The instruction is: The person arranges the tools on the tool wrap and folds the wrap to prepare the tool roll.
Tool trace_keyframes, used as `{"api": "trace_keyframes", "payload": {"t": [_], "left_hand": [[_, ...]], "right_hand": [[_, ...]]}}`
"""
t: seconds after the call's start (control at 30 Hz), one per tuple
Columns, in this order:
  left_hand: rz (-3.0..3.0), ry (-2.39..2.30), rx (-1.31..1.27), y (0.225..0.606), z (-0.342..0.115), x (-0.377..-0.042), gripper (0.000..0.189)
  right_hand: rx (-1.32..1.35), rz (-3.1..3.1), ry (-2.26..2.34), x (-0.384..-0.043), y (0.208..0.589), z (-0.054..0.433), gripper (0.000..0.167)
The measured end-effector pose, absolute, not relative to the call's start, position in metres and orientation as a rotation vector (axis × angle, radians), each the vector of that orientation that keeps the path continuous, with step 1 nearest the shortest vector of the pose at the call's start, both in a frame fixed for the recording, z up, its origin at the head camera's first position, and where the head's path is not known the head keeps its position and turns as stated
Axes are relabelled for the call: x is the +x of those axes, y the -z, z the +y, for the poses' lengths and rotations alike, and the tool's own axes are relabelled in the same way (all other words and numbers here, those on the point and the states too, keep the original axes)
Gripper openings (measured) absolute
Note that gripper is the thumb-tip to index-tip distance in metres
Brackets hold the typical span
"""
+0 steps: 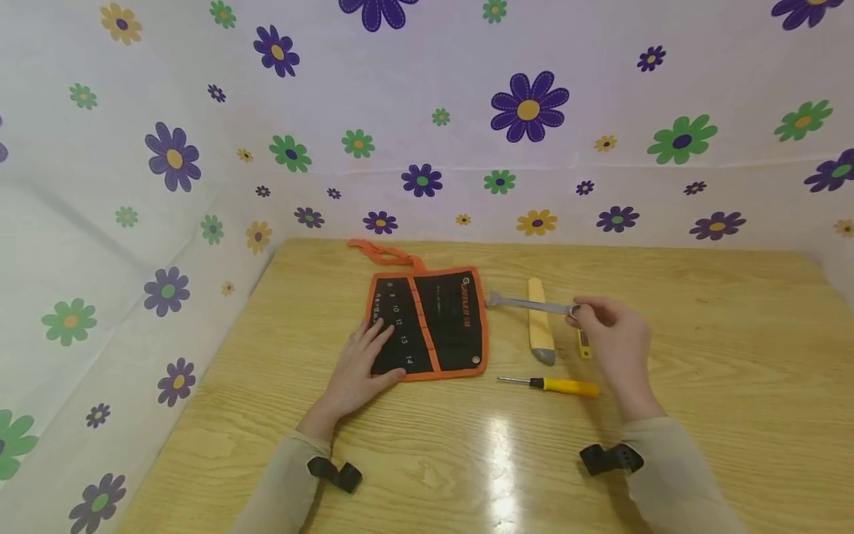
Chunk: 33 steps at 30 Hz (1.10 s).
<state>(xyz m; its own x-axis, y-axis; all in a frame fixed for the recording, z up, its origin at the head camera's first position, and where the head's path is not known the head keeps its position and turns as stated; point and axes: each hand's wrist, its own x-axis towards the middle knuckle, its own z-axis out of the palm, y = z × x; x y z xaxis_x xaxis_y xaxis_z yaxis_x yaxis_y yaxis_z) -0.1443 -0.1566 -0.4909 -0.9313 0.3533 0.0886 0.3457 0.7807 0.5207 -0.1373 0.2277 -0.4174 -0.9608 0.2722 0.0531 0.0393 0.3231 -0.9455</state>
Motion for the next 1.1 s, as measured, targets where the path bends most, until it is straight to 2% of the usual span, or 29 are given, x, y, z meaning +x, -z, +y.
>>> {"api": "trace_keyframes", "payload": {"t": [0.17,0.33,0.6,0.83,1.1], "left_hand": [[2.951,-0.853,0.577,0.491,-0.157,-0.145,0.080],[2.953,-0.854,0.577,0.490,-0.157,-0.145,0.080],[2.948,-0.854,0.573,0.489,-0.157,-0.145,0.080],[2.957,-0.833,0.575,0.488,-0.157,-0.144,0.080],[2.973,-0.818,0.593,0.488,-0.157,-0.143,0.081]], "right_hand": [[-0.246,-2.303,-1.765,-0.135,0.415,0.228,0.021],[-0.143,-2.254,-1.876,-0.134,0.413,0.223,0.026],[0.010,-2.101,-2.206,-0.133,0.419,0.216,0.025],[0.038,-2.152,-2.229,-0.135,0.424,0.213,0.038],[0.071,-2.193,-2.244,-0.136,0.430,0.210,0.027]]}}
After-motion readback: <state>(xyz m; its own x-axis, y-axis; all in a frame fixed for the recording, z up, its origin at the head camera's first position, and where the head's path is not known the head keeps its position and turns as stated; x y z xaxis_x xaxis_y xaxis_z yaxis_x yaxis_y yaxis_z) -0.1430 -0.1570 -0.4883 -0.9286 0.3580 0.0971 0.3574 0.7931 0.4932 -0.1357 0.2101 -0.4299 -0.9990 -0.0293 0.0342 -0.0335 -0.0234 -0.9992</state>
